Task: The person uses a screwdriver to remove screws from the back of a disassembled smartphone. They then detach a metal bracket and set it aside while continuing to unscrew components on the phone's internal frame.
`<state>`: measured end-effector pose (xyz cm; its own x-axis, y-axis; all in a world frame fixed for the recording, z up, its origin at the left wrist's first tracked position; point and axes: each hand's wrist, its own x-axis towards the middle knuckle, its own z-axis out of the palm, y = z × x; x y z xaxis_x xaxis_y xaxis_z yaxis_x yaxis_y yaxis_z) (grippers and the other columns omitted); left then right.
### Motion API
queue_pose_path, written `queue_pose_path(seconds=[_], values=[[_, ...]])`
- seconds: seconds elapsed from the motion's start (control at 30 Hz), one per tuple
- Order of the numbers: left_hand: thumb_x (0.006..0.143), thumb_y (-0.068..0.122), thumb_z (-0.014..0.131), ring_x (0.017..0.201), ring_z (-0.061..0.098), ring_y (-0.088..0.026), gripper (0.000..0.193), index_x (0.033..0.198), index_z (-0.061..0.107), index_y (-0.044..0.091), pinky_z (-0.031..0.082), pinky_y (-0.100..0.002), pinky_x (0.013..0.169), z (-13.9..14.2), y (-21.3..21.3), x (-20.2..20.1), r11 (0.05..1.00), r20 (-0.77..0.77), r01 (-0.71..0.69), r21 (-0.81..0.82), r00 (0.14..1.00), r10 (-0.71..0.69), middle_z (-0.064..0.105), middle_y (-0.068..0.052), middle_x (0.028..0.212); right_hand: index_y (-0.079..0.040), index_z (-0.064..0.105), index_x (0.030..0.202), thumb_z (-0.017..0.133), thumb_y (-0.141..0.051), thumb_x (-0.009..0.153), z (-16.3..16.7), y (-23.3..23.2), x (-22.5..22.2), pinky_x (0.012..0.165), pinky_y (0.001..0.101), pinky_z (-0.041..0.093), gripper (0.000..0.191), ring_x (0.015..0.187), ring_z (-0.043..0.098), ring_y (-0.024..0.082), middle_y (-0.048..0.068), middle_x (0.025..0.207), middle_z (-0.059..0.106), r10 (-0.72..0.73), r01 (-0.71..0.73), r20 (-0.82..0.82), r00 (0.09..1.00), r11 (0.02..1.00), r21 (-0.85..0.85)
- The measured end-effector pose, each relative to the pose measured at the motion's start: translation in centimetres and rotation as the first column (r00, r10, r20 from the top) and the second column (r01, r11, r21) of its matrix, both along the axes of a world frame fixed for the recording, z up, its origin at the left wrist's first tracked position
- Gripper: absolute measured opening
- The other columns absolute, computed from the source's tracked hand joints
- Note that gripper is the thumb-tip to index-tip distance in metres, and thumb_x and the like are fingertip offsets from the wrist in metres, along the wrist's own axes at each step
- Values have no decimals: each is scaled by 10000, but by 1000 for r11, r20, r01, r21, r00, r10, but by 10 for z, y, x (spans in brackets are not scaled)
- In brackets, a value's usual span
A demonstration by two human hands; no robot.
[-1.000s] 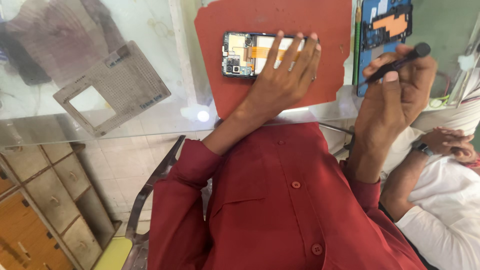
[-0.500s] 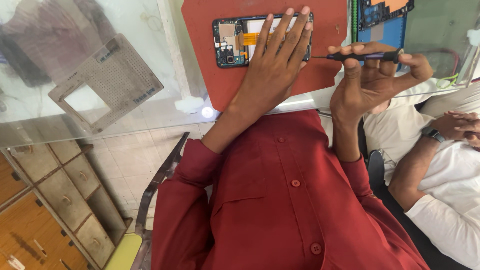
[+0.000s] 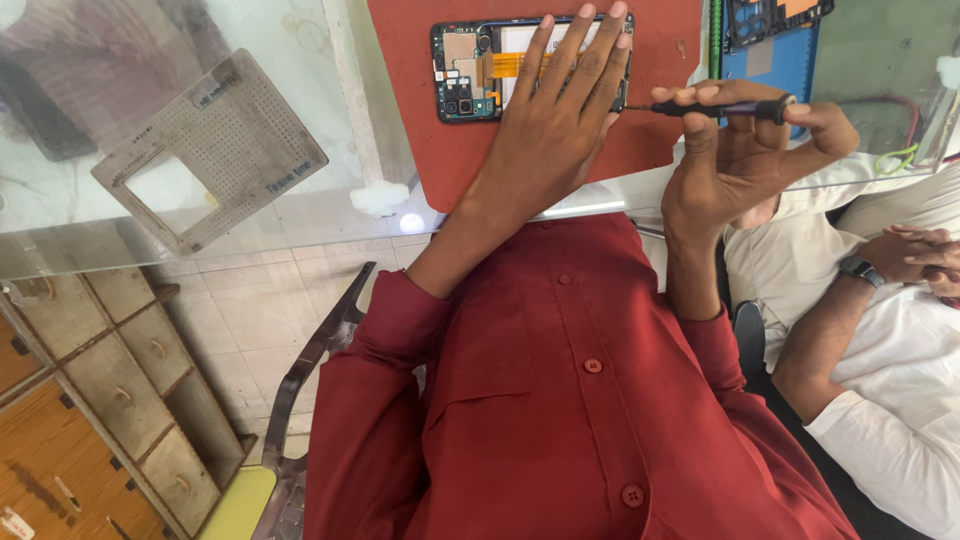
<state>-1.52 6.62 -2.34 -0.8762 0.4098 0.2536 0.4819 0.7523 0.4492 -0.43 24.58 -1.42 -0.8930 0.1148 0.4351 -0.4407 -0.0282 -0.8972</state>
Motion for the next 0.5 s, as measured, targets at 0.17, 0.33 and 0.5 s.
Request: queue_pose_path(seconds=[0.17,0.33,0.5], values=[[1086,230,673,1580,266,-371,660,1586,378,-85,203,-589,1324,2,-2,1,1000,0,3,-21,1000,-3,301,-200,1677,-169,251,1255,581,202,1072,19,-2,-1,979,504,664,529,1025,681,281,240,1167,607,128,-126,-8,992,985,116],[1096,242,659,1579,261,-372,655,1586,382,-93,198,-588,1321,2,-3,2,1000,-11,2,-29,1000,-2,302,-203,1676,-109,272,1214,559,228,1066,35,-2,-1,870,399,644,466,1047,737,352,311,1143,670,247,-246,32,968,931,269],[1106,263,649,1579,255,-381,653,1580,386,-102,185,-586,1320,-1,-4,2,999,0,13,-37,1000,-13,307,-218,1673,-113,278,1222,657,235,1018,39,3,-3,844,350,657,553,1018,711,320,284,1138,625,242,-218,-10,970,893,394]])
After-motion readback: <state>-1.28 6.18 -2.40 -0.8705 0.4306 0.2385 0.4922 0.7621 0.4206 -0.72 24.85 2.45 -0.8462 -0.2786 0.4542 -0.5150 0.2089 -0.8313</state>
